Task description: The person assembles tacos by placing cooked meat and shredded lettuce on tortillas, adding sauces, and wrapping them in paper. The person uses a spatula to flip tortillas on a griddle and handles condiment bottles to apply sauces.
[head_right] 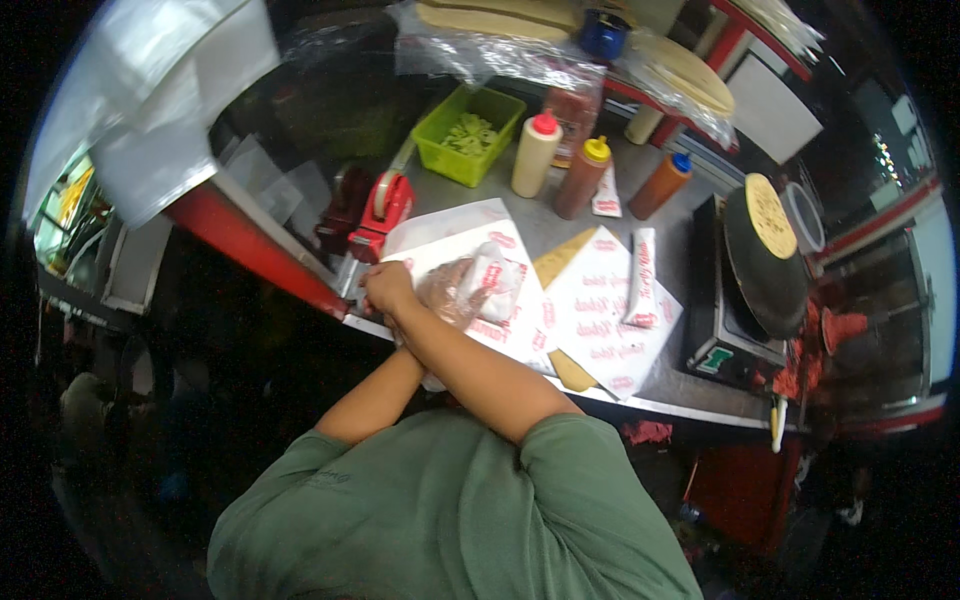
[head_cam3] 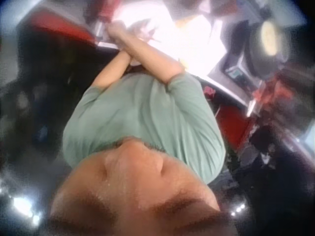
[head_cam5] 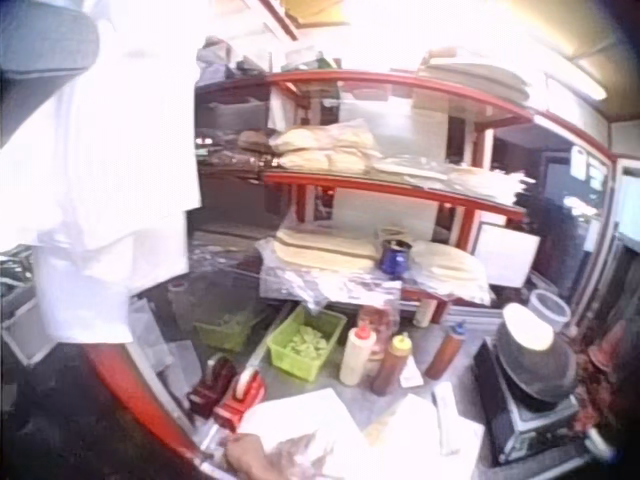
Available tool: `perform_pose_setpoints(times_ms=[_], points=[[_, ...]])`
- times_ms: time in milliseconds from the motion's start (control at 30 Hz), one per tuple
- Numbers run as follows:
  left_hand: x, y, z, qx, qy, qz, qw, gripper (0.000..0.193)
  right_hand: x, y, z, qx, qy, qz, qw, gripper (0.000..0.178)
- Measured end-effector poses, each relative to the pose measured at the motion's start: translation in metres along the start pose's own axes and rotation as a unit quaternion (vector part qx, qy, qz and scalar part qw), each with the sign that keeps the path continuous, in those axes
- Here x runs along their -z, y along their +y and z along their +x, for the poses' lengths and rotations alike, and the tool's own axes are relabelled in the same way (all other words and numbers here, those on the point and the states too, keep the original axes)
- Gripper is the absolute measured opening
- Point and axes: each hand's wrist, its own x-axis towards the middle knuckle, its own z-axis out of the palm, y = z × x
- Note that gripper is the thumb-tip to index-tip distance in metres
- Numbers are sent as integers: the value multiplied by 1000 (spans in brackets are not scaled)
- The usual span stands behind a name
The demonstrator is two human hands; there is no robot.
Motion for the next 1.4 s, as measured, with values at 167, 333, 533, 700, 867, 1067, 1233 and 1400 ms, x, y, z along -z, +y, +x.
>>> perform_pose_setpoints(times_ms=[167,333,533,700,867,1067,1233,1400], points=[[-16,-12,-1,47,-86,-50,994,51,119,-50,-75,218,-12,-118,969,18],[-4,6,0,-14,-2,-52,999,55,238,-46,-93,1,46,-271,961,35],[3,-2,21,76,-159,15,984,62,246,-26,-97,-44,63,-352,933,49],[11,43,65,159,-309,9,937,91,267,-11,-89,-31,26,-282,959,47],[7,46,56,317,-348,-366,803,68,297,-30,-128,63,-23,-220,973,46],[-42,100,-14,401,-305,-685,526,59,311,4,-182,117,18,20,993,44],[-50,113,-7,424,-275,-759,411,73,360,16,-201,343,464,-257,775,22],[-23,121,36,349,-287,-670,589,67,402,-23,-185,12,330,-510,794,81]])
